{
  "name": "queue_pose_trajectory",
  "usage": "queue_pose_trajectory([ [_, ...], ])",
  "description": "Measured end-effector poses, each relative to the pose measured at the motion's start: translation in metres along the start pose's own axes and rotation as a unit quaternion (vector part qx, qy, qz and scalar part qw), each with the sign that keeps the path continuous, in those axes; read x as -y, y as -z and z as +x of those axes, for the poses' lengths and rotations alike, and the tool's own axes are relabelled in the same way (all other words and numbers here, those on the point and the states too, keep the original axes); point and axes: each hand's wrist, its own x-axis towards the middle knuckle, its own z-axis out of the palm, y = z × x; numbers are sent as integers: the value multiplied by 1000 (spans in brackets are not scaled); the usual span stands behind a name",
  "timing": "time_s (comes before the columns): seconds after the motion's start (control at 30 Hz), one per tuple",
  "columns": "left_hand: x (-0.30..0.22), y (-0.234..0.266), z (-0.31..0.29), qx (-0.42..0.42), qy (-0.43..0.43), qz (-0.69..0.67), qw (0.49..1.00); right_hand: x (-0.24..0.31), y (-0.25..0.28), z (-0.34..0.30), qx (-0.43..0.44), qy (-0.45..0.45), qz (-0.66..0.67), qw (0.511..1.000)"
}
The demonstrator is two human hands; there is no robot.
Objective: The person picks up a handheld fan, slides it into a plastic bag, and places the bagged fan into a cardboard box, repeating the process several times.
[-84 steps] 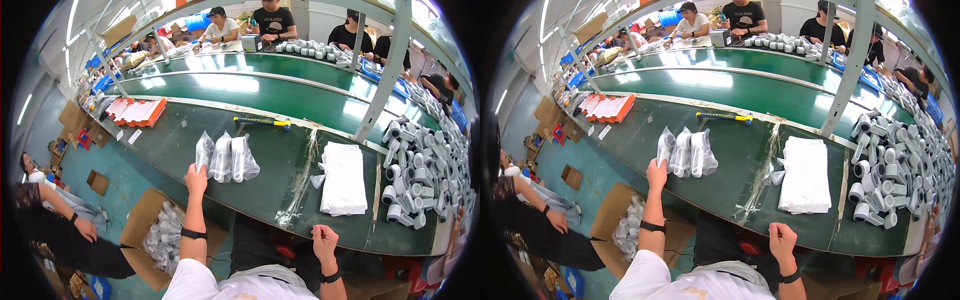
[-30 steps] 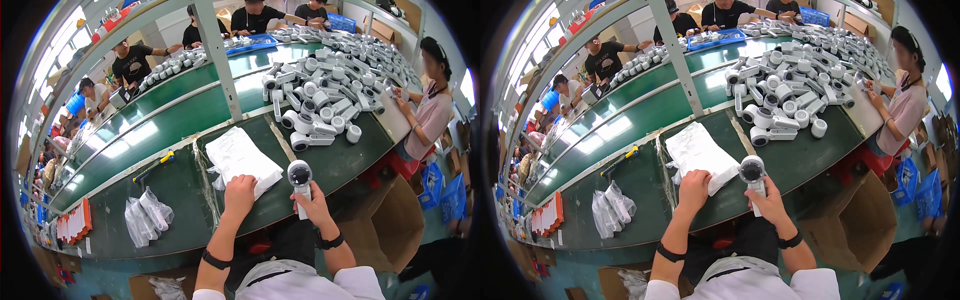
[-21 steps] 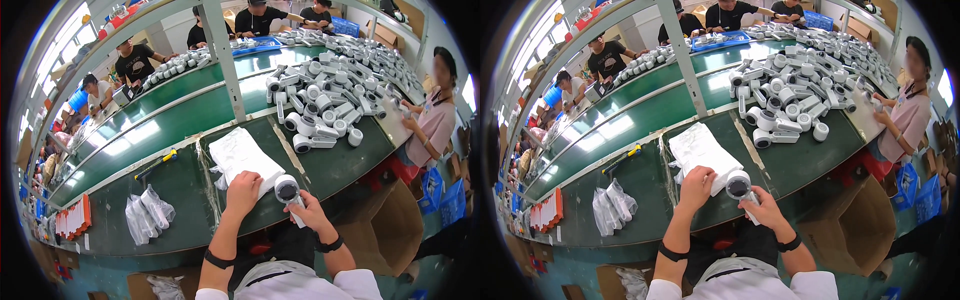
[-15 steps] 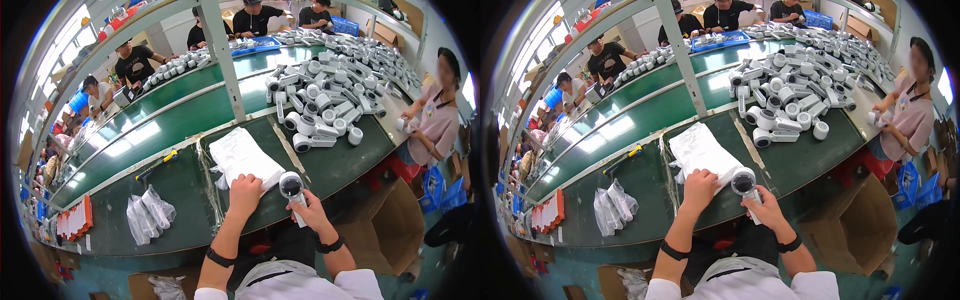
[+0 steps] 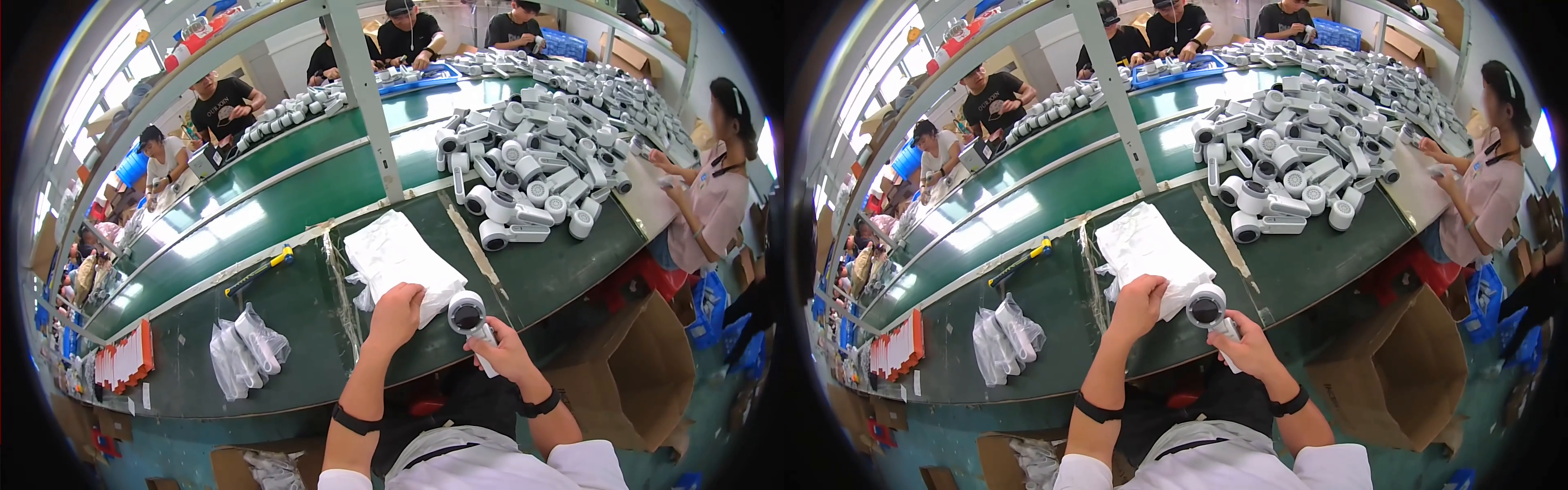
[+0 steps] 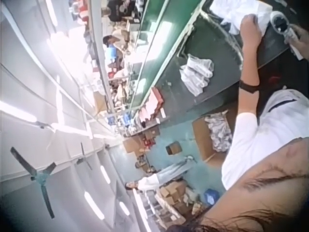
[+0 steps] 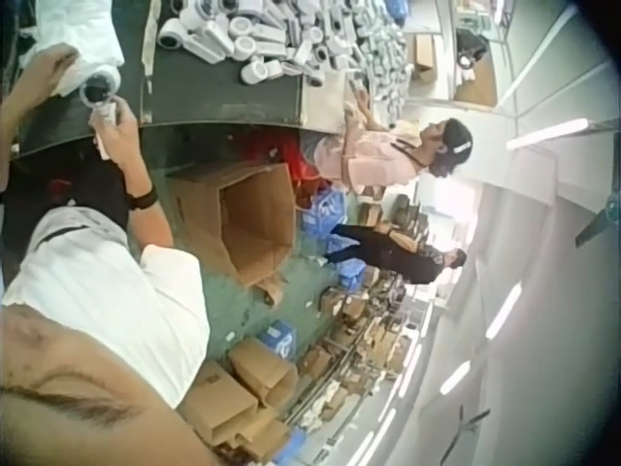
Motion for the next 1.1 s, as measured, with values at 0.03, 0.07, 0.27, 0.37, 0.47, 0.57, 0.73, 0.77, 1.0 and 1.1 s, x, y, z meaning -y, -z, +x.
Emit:
queue_pose_trajectory([
  [0.03,-2,0,1,-5,9,-25,1000,0,0,1,15,-8,-7,1000],
  [0.07,-3,0,2,-11,18,-50,999,0,0,2,31,-16,-15,999],
  [0.27,-8,9,-1,7,5,-107,994,13,-6,13,112,10,-122,986],
  [0.37,-10,18,-6,26,-6,-112,993,21,-4,27,134,16,-225,965],
  [0.47,-8,27,-10,53,2,-126,991,31,-1,40,178,21,-287,941],
  [0.57,-2,32,-14,95,4,-140,986,32,8,58,229,41,-324,917],
  [0.73,-3,37,-18,65,19,-138,988,43,-2,54,193,-37,-314,929],
  [0.77,-4,36,-19,38,11,-123,992,38,2,52,212,5,-329,920],
  [1.0,-13,31,-12,50,29,-189,980,50,0,41,208,27,-375,903],
  [1.1,-15,35,-12,56,40,-191,979,62,-5,45,200,-1,-366,909],
])
